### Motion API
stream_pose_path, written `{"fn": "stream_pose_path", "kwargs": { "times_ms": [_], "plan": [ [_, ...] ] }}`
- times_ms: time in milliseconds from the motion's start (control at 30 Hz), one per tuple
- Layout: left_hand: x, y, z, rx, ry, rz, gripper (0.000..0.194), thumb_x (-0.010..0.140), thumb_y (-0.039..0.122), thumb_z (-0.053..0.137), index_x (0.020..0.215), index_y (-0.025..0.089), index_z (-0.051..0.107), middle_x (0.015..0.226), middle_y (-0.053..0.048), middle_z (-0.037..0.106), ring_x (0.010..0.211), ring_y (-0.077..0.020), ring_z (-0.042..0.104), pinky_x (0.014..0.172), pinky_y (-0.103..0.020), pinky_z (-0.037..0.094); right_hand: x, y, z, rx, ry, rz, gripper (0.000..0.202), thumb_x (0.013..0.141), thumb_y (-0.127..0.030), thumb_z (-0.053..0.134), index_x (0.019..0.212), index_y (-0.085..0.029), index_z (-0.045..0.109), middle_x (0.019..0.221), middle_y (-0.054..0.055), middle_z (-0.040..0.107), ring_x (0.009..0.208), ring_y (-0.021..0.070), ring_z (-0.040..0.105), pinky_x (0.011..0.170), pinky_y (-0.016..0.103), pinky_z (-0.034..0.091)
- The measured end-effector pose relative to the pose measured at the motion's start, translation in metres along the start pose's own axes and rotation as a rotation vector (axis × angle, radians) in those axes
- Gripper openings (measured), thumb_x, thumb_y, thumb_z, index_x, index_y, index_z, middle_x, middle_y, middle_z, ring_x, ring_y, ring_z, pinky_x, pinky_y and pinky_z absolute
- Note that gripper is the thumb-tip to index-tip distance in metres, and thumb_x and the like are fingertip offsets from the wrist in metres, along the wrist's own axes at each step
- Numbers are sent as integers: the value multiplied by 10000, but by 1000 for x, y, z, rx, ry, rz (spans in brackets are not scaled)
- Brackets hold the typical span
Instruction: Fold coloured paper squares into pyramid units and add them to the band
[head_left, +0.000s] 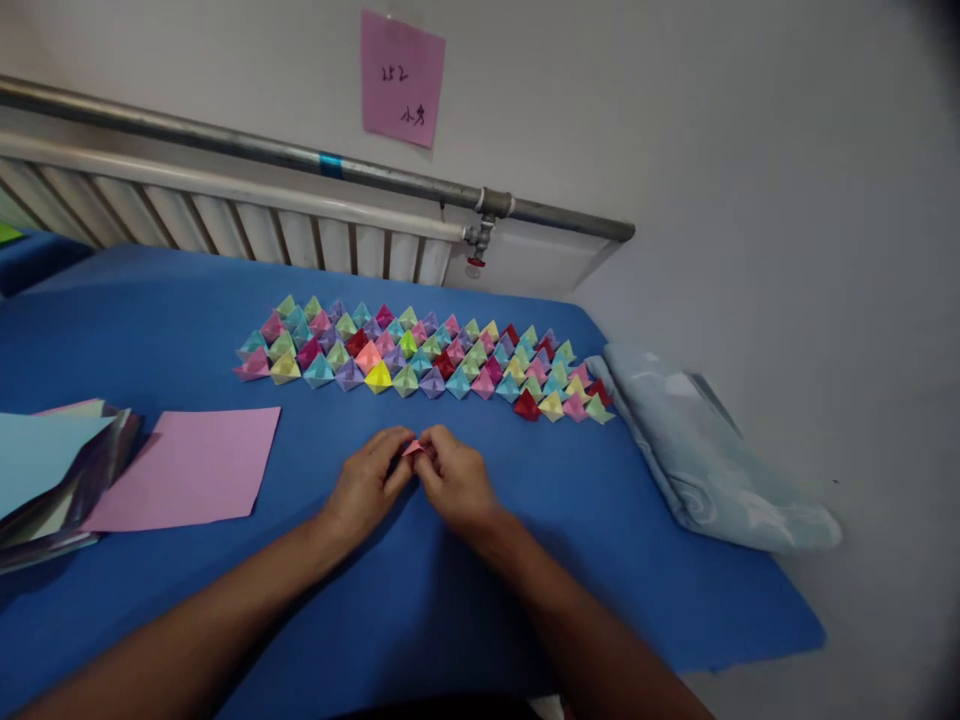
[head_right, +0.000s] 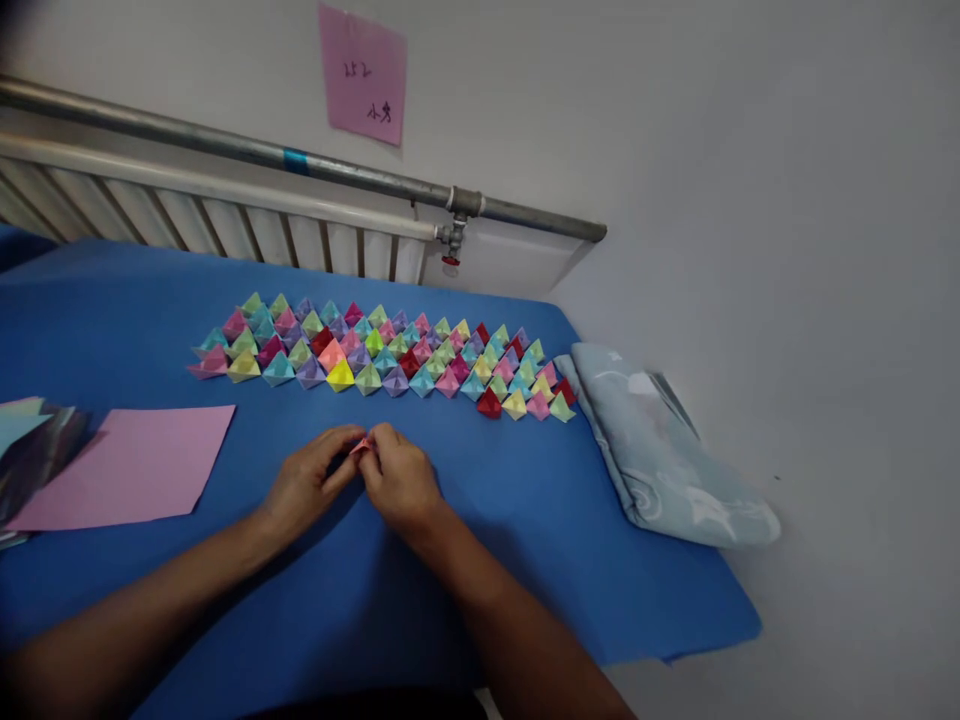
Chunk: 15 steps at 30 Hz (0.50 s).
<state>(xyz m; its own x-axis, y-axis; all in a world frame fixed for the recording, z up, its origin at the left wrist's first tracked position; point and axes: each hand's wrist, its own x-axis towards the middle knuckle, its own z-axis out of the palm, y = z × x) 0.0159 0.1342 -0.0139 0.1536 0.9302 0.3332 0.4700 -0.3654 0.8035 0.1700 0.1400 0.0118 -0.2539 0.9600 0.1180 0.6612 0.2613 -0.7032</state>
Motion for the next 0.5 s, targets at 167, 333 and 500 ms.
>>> {"fn": "stream_pose_path", "kwargs": {
  "times_ms": [167, 333, 500],
  "plan": [
    [0, 4, -4, -12, -49, -160, 240, 896, 334, 518, 1090, 231, 616, 1009, -64, 746, 877, -224, 708, 791, -372, 544, -1, -2, 3, -25, 7, 13, 122, 910, -273, 495, 991, -227, 574, 821, 22, 653, 709, 159, 593, 652, 251, 413],
    [2, 9, -5, -206, -5, -288, 165, 852, 331, 547, 969, 223, 591, 835, -18, 738, 726, -189, 702, 685, -325, 539, -2, 0, 9, 171, 4, 98, 198, 937, -311, 486, 1114, -247, 549, 795, -6, 670, 693, 148, 638, 623, 240, 460],
    [6, 16, -8, -489, 9, -356, 172, 777, 361, 618, 862, 214, 588, 725, 27, 689, 650, -152, 668, 642, -293, 538, -5, 5, 12, 302, -2, -4, 202, 967, -302, 460, 1106, -248, 596, 954, 23, 692, 820, 139, 674, 748, 259, 534]
  ]
}}
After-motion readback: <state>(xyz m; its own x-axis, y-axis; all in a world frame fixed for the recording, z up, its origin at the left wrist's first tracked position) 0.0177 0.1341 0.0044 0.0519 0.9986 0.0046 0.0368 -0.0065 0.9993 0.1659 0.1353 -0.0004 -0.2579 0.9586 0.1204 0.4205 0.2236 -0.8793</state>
